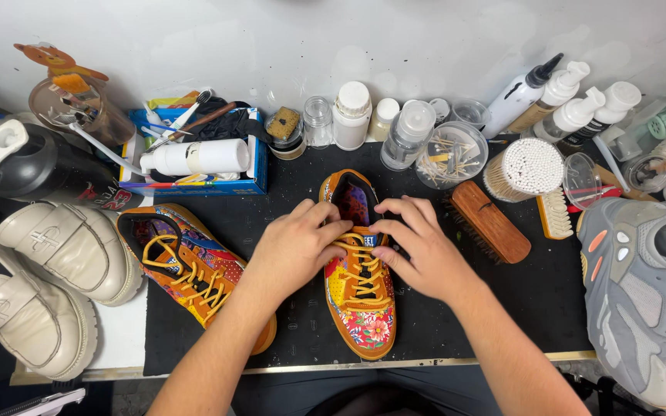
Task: The person threads yellow shoelaces through the eyelets of a pair of colorful floral sneakers. They pull the laces tight, adjust the tension, and tie a knot to secure the laces on the right shoe. The person then picks up the left shoe to inspect the finished pair.
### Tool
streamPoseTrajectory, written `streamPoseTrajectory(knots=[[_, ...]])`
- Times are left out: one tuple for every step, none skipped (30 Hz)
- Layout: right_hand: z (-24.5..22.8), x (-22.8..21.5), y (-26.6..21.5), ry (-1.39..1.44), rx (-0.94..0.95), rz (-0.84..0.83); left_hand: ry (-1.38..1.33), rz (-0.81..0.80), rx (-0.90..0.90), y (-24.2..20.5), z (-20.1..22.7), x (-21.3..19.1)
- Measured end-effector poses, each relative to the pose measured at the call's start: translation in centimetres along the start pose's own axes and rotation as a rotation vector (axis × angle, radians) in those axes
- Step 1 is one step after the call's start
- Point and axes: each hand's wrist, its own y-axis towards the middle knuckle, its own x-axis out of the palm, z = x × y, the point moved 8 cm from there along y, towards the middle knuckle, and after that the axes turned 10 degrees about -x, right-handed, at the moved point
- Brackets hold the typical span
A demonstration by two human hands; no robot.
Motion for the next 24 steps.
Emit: streamPoseTrajectory(knots=[[-0.5, -0.1, 0.1, -0.033, -0.017, 0.026, 0.021, -0.036, 0.003, 0.3, -0.3, 0.3], [-1.0, -0.1, 0.1, -0.063, -0.024, 0.053, 0.032, -0.037, 0.037, 0.4, -0.3, 0.3], [-1.4, -0.1, 0.2, -0.073, -0.031, 0.084, 0.043, -0.038, 0.071, 0.6, -0.3, 0.3], [-1.9, -0.2, 0.3, -0.083, -0.043, 0.114, 0.055, -0.035, 0.102, 0.7, -0.2, 0.3], [-2.2, -0.2, 0.5, -0.093, -0.055, 0.143, -0.003, -0.042, 0.105, 0.9, 0.0, 0.2], [-2.3, 0.2, 0.9, -0.094, -0.046, 0.135, -0.062, -0.048, 0.111, 1.2, 0.3, 0.2], [-2.2, 0.6, 1.2, -0.096, -0.038, 0.127, -0.121, -0.054, 0.116, 1.5, 0.7, -0.1], [-2.1, 0.9, 1.4, -0.096, -0.029, 0.118, -0.142, -0.146, 0.032, 1.9, 0.4, 0.1], [-1.6, 1.1, 1.4, -0.056, 0.013, 0.103, -0.163, -0.237, -0.052, 2.2, 0.1, 0.1], [-1.1, 1.2, 1.3, -0.015, 0.052, 0.088, -0.183, -0.327, -0.139, 2.3, -0.2, 0.0], [-0.6, 1.4, 1.2, 0.026, 0.090, 0.071, -0.288, -0.433, -0.281, 2.1, -0.9, -0.2], [-0.4, 1.4, 1.2, 0.046, 0.092, 0.073, -0.396, -0.540, -0.424, 1.4, -1.6, -0.4], [-0.2, 1.4, 1.1, 0.066, 0.094, 0.075, -0.504, -0.646, -0.566, 0.6, -2.1, -0.1], [0.0, 1.4, 0.8, 0.086, 0.101, 0.077, -0.535, -0.572, -0.480, 1.1, -1.8, -1.1], [0.1, 1.4, 0.6, 0.114, 0.095, 0.074, -0.564, -0.497, -0.394, 1.4, -1.9, -2.2], [0.4, 1.3, 0.6, 0.142, 0.083, 0.074, -0.588, -0.419, -0.307, 1.5, -2.3, -3.5], [0.6, 1.3, 0.5, 0.170, 0.071, 0.074, -0.610, -0.398, -0.328, 1.2, -3.3, -4.2], [0.8, 1.2, 0.4, 0.194, 0.064, 0.088, -0.631, -0.379, -0.347, 0.9, -4.3, -4.9], [1.0, 1.2, 0.4, 0.218, 0.057, 0.102, -0.653, -0.360, -0.366, 0.6, -5.2, -5.4], [1.2, 1.1, 0.3, 0.244, 0.047, 0.112, -0.652, -0.287, -0.393, 0.4, -6.2, -6.2], [1.3, 1.1, 0.1, 0.248, 0.046, 0.114, -0.651, -0.214, -0.418, 0.3, -7.1, -7.1], [1.4, 1.1, 0.0, 0.255, 0.045, 0.119, -0.645, -0.142, -0.443, 0.2, -7.9, -7.8], [1.5, 1.2, 0.0, 0.261, 0.044, 0.124, -0.627, -0.045, -0.426, 0.5, -8.1, -8.2], [1.6, 1.4, 0.1, 0.263, 0.063, 0.133, -0.608, 0.049, -0.409, 0.9, -7.9, -8.1]])
